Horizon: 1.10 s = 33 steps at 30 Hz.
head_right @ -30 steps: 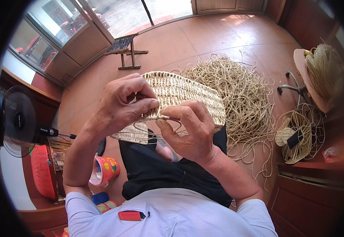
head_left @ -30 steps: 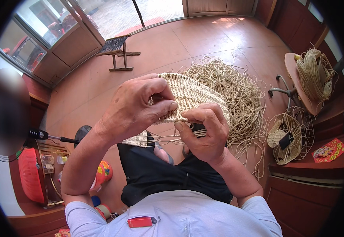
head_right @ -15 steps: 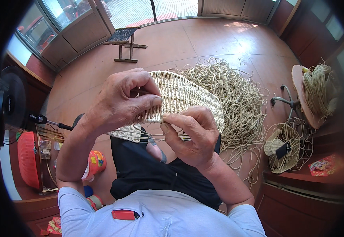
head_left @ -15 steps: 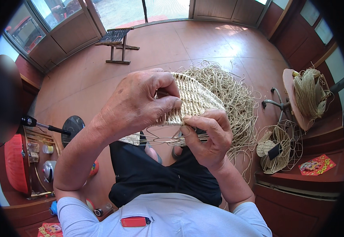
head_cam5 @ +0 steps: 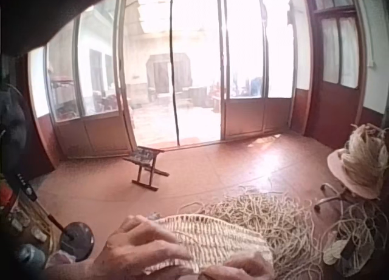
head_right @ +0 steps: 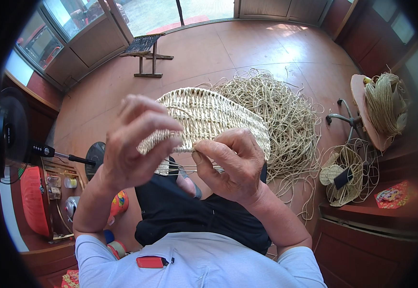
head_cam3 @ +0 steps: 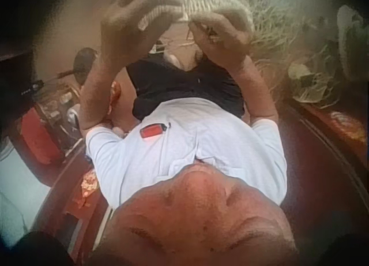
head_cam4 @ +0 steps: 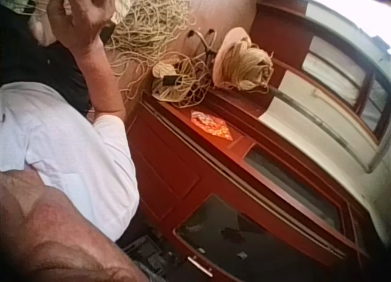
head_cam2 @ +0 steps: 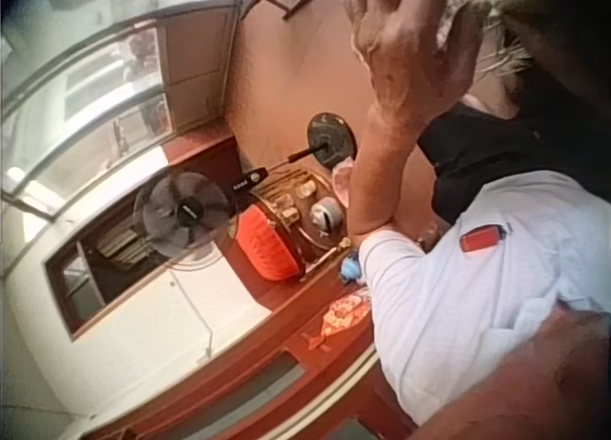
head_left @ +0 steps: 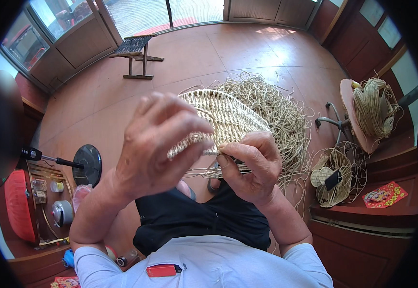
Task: Weaving a basket from straw using a metal frame.
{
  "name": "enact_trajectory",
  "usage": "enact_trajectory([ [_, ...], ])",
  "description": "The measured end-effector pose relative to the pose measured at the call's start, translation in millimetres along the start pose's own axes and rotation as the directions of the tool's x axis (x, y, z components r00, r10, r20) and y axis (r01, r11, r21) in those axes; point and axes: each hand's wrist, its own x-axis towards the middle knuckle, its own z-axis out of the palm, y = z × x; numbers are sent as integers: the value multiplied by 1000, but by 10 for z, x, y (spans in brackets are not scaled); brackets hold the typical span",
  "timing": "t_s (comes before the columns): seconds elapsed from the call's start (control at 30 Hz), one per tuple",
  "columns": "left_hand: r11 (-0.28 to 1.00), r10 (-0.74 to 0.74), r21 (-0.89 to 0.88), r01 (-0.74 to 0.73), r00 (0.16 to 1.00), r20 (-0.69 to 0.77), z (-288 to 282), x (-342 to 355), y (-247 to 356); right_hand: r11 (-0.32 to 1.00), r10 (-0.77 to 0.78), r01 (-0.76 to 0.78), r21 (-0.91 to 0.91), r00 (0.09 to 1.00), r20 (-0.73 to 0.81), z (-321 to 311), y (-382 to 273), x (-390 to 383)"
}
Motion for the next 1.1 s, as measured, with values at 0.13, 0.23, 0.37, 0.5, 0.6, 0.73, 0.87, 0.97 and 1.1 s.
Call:
enact_trajectory([
  [0.13,998,51,-24,-49,995,86,47,-103,29,1000,5,-4,25,1000,-22,23,-7,5],
  [0.23,998,70,-2,-71,993,96,84,-99,-39,999,15,-14,31,1000,-16,27,-26,16],
  [0.37,994,93,40,-98,989,119,79,-60,-58,998,28,-28,52,1000,-14,42,-10,1],
  [0.5,991,126,19,-130,983,136,77,18,-102,998,46,-45,46,999,-4,49,-9,-17],
  [0.6,983,176,16,-182,966,189,63,95,-162,999,45,-45,10,999,7,54,-4,-21],
  [0.73,974,222,-30,-224,929,296,89,217,-193,1000,13,-13,4,1000,-5,88,32,-41],
  [0.87,971,239,-107,-214,895,377,187,276,-196,995,82,-80,60,996,-26,94,15,-64],
  [0.97,985,173,-72,-159,938,301,211,210,-204,997,69,-69,44,997,-17,69,53,-24],
  [1.1,994,75,-89,-61,984,162,157,52,-202,993,108,-108,43,994,-5,80,68,30],
])
